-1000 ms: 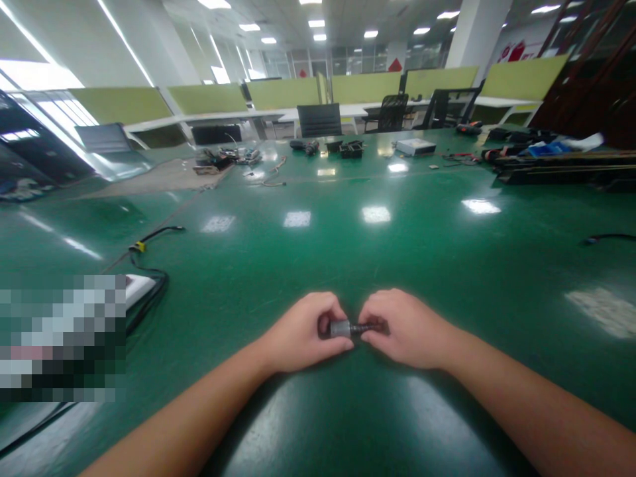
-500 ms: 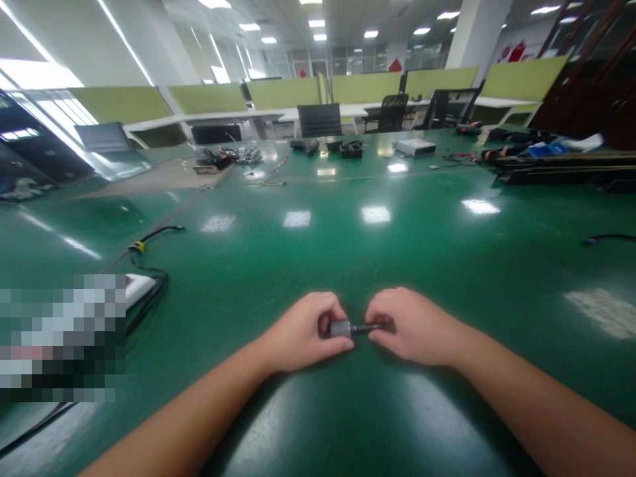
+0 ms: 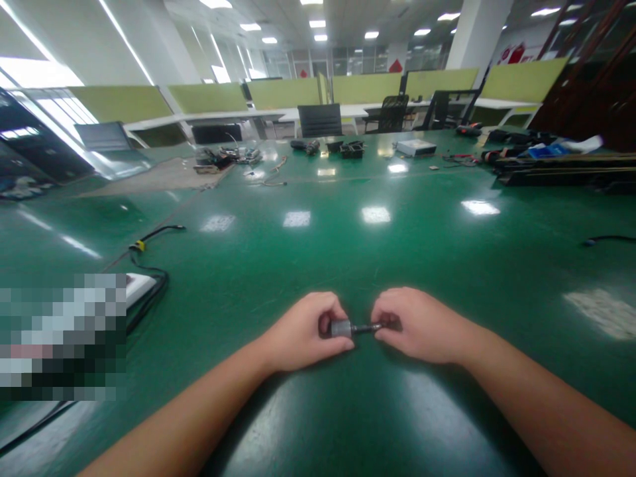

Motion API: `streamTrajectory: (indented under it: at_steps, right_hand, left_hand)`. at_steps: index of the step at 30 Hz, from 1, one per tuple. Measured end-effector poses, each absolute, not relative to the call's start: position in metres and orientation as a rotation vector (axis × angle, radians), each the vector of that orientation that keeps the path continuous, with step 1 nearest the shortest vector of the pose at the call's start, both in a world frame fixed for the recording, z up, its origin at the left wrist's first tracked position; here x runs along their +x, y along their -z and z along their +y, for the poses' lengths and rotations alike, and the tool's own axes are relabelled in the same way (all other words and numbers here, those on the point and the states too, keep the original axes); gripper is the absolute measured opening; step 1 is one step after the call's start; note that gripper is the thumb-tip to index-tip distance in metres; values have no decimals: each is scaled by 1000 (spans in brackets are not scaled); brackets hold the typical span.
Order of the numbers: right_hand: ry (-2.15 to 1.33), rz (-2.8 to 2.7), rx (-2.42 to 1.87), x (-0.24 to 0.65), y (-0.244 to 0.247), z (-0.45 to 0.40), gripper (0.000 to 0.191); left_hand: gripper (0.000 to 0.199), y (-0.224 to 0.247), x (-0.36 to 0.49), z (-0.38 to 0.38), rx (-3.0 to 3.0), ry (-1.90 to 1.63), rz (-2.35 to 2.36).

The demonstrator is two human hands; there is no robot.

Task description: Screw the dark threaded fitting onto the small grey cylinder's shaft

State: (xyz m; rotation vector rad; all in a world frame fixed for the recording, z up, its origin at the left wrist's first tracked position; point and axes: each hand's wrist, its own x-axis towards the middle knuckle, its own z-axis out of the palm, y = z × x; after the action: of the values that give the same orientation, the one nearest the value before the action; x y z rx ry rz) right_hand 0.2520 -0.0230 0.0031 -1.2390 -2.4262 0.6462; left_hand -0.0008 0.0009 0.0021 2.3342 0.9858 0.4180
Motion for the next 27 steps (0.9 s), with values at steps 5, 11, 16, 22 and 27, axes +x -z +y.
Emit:
streamTrajectory:
  at_steps: [5, 11, 16, 22, 27]
  right_hand:
    - [-664, -2440, -1257, 254, -3, -22, 6]
    - [-645, -2448, -1247, 257, -3, -21, 6]
    - [-649, -2447, -1247, 257, -4, -21, 5]
    - [-667, -2452, -1268, 259, -7, -22, 5]
    - [-682, -2470, -1318, 265, -11, -20, 6]
  left_hand:
    - [29, -2, -1, 1, 2345, -420, 983]
    - [29, -1, -2, 2, 2346, -434, 961]
    - [29, 0, -2, 2, 2334, -432, 965]
    - [28, -1, -2, 1, 2323, -425, 980]
    - [29, -3, -2, 2, 2327, -414, 982]
